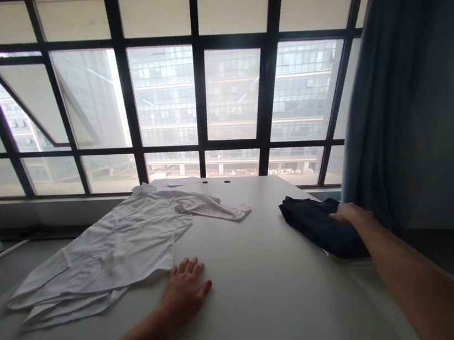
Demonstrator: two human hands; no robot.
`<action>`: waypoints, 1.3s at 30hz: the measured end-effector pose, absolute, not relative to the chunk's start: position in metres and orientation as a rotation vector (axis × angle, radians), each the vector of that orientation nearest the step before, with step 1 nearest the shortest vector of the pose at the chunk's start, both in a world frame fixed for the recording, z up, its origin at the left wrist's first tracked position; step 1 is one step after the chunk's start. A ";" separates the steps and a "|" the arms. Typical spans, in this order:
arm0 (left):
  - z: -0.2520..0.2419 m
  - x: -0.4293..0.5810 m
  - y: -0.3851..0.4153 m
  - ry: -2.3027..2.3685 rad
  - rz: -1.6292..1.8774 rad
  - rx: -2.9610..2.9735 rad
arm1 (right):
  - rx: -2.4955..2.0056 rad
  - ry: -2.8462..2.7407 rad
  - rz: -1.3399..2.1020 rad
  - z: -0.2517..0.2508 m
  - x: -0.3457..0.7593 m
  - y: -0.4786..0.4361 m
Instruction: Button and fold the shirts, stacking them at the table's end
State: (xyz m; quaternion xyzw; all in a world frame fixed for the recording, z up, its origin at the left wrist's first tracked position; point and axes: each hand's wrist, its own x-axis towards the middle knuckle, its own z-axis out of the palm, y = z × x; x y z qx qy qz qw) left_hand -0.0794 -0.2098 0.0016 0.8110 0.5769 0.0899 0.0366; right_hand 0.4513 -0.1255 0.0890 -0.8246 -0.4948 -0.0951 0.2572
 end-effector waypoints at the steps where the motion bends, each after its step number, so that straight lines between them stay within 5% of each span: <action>1: 0.001 -0.080 -0.210 1.770 0.280 2.493 | -2.324 -1.348 -0.189 0.082 0.433 -0.116; 14: 0.018 -0.118 -0.177 1.951 0.529 2.580 | -1.975 -2.378 0.195 0.006 0.198 -0.096; 21: 0.027 -0.171 -0.152 2.254 0.316 2.180 | -2.004 -2.315 0.052 -0.010 0.196 -0.107; 39: 0.022 -0.161 -0.148 2.011 0.415 2.295 | -2.045 -2.262 -0.106 0.008 0.184 -0.078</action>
